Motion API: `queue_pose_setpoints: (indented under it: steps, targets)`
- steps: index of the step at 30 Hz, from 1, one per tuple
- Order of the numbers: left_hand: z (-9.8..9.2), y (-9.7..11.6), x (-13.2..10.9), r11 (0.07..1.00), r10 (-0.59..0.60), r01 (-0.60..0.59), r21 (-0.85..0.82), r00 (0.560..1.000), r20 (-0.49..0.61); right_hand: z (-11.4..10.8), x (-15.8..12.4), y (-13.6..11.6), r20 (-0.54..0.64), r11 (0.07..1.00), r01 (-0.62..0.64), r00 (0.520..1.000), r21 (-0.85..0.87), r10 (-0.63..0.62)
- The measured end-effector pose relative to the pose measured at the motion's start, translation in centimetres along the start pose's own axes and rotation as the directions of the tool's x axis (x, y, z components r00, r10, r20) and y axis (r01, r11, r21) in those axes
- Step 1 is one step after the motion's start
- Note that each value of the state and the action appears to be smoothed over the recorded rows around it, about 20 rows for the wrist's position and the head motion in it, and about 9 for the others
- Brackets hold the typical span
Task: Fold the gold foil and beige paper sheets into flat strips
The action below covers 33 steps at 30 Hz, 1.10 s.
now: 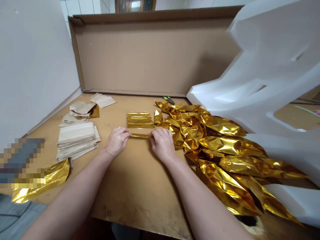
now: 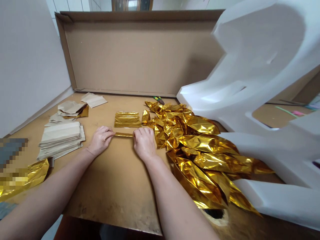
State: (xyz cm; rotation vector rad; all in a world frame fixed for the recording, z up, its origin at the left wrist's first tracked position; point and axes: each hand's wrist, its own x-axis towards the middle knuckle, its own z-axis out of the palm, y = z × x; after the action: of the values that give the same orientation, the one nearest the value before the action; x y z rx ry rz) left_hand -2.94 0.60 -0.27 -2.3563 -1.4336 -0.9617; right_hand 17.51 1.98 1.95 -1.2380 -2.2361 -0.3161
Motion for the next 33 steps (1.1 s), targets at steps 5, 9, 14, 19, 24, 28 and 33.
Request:
queue_pose_setpoints:
  steps: [5, 9, 14, 19, 24, 28, 33]
  targets:
    - [0.1, 0.3, 0.3, 0.995, 0.044, -0.064, 0.08, 0.973, 0.228, 0.2, 0.0, 0.0, 0.133, 0.998, 0.018, 0.991, -0.066, -0.01]
    - [-0.6, 0.7, 0.3, 0.993, 0.052, -0.088, 0.082, 0.929, 0.367, -0.1, -0.2, -0.2, 0.224, 0.998, 0.016, 0.975, -0.057, -0.003]
    - [-1.2, 1.2, 0.4, 0.991, 0.009, -0.068, 0.117, 0.897, 0.442, -0.7, -0.2, -0.9, 0.254, 0.998, 0.051, 0.965, 0.036, -0.058]
    - [-1.4, 1.3, 0.3, 0.991, 0.001, -0.062, 0.12, 0.889, 0.458, 0.0, -0.3, -1.8, 0.364, 0.979, 0.1, 0.917, 0.178, -0.16]
    - [-1.4, 1.5, 0.3, 0.996, -0.019, -0.019, 0.083, 0.903, 0.429, 1.0, -0.7, -2.1, 0.582, 0.99, 0.023, 0.807, 0.142, -0.102]
    - [-0.7, 2.4, 0.4, 0.999, -0.011, 0.026, -0.034, 0.918, 0.396, 1.1, -0.8, -2.2, 0.605, 0.993, -0.002, 0.793, 0.119, -0.071]
    - [0.0, 3.6, 0.4, 0.99, 0.001, 0.083, -0.115, 0.805, 0.593, 1.3, -0.8, -2.1, 0.612, 0.992, 0.0, 0.787, 0.129, -0.08]
